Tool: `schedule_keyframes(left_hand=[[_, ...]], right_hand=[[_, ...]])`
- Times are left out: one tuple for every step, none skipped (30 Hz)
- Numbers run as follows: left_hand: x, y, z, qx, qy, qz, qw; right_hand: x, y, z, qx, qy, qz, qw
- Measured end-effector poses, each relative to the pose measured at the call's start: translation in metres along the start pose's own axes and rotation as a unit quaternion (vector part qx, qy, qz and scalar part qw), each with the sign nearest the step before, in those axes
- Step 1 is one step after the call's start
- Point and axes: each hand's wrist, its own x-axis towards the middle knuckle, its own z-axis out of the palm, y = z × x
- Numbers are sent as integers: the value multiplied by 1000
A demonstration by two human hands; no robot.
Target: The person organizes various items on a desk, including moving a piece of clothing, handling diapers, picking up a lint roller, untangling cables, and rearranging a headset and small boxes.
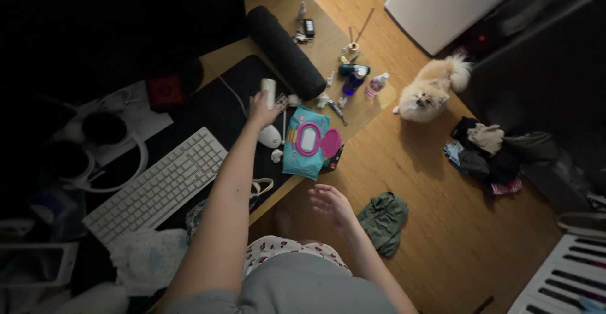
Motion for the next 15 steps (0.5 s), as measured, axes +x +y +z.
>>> schedule_keyframes(left_hand=[[-3, -3, 3, 37, 14, 28, 999], [-8, -6, 4, 24, 46, 60, 997], [-19, -7, 6, 12, 78, 92, 993], [-32, -9, 1, 1, 115, 120, 986], [-47, -11, -6, -17, 126, 136, 982], [-67, -13, -18, -34, 140, 150, 978], [-88, -17, -34, -50, 154, 165, 973], [-113, -23, -55, -59, 163, 152, 973], [-139, -29, -75, -68, 172, 138, 973], [-161, -34, -98, -77, 183, 125, 972], [-180, -43, -122, -77, 202, 98, 972], [-202, -55, -146, -78, 221, 69, 970], [-226, -68, -168, -79, 241, 41, 966], [-250, -82, -191, -81, 281, 37, 956], [-274, -96, -214, -81, 320, 32, 943]], right_hand=[[0, -1, 4, -17, -4, -2, 1000], [2, -2, 8, -38, -12, -3, 999], [5, -2, 13, -37, -25, -2, 999], [11, -3, 18, -40, -41, 2, 998], [17, -3, 23, -43, -57, 6, 997], [23, -2, 30, -45, -74, 7, 996], [28, -1, 38, -46, -92, 10, 995], [32, 2, 46, -48, -110, 15, 993], [36, 3, 55, -72, -120, 21, 990], [41, 2, 68, -96, -131, 28, 986], [46, 2, 83, -119, -143, 33, 982], [48, 3, 99, -148, -159, 38, 976], [51, 6, 115, -176, -174, 42, 968], [53, 9, 134, -203, -192, 45, 959], [54, 13, 153, -227, -208, 47, 950]])
